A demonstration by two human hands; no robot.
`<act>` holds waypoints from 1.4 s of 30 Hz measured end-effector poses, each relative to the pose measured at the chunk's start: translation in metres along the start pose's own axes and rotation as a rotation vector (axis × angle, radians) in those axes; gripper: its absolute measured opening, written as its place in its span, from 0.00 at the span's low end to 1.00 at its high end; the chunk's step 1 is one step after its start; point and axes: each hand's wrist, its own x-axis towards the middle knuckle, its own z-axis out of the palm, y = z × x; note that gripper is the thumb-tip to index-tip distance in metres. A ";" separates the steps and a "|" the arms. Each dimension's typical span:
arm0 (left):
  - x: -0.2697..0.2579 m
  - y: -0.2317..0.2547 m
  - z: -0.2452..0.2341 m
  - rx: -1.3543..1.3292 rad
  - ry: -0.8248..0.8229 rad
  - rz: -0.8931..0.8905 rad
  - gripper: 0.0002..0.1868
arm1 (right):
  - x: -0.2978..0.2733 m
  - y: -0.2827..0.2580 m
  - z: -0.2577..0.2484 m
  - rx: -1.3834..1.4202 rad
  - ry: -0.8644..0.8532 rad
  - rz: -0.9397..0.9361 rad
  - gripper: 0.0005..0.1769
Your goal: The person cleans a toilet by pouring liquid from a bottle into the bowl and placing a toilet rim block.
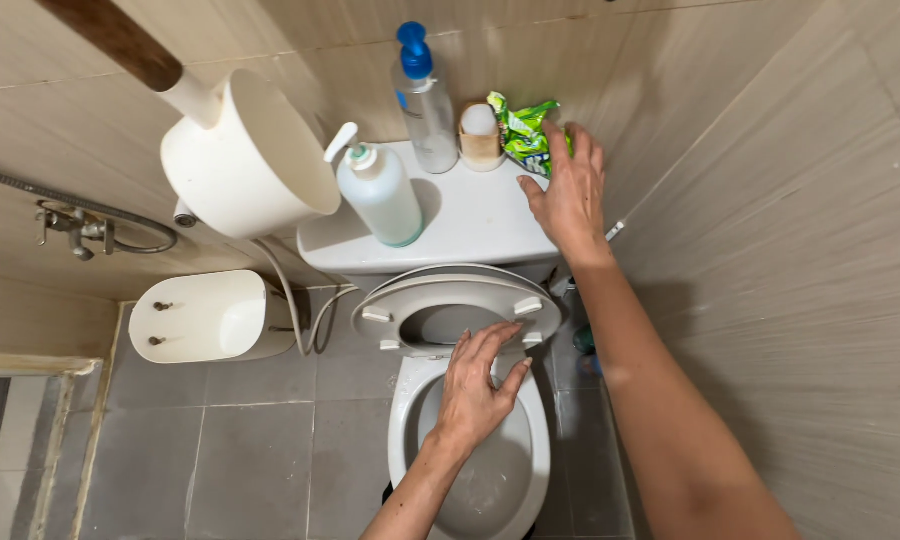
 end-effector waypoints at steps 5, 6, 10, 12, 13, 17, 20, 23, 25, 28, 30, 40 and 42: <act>-0.007 -0.007 -0.012 -0.012 -0.019 -0.021 0.24 | 0.010 0.010 0.022 -0.071 -0.030 0.003 0.39; -0.007 -0.008 -0.014 -0.017 -0.021 -0.020 0.23 | 0.009 0.014 0.024 -0.077 -0.027 0.016 0.36; -0.008 -0.012 -0.021 -0.021 -0.032 -0.016 0.23 | 0.007 0.022 0.028 -0.104 0.026 0.016 0.25; -0.008 -0.014 -0.024 -0.027 -0.034 -0.009 0.23 | 0.002 0.025 0.025 -0.101 0.067 0.013 0.22; -0.009 -0.015 -0.026 -0.032 -0.040 -0.007 0.24 | 0.000 0.026 0.022 -0.091 0.086 0.022 0.21; -0.012 -0.019 -0.032 -0.044 -0.060 0.009 0.25 | -0.016 0.028 0.003 -0.050 0.148 0.117 0.17; -0.015 -0.021 -0.036 -0.055 -0.053 0.030 0.25 | -0.033 0.020 -0.020 -0.029 0.248 0.122 0.17; -0.016 -0.019 -0.041 -0.137 -0.055 -0.085 0.27 | -0.071 -0.002 -0.055 0.047 0.206 0.163 0.12; -0.015 -0.017 -0.043 -0.194 -0.055 -0.143 0.31 | -0.096 -0.023 -0.072 -0.040 0.240 0.170 0.12; -0.012 -0.015 -0.046 -0.236 -0.056 -0.149 0.36 | -0.140 -0.053 -0.089 0.037 0.142 0.450 0.10; -0.011 -0.015 -0.050 -0.249 -0.087 -0.164 0.38 | -0.168 -0.066 -0.091 0.070 0.116 0.509 0.12; -0.050 -0.063 -0.034 -0.214 -0.328 0.027 0.53 | -0.302 -0.123 -0.064 0.473 -0.057 0.922 0.13; -0.061 -0.070 -0.034 -0.271 -0.398 -0.001 0.51 | -0.324 -0.138 -0.057 0.480 -0.084 1.020 0.11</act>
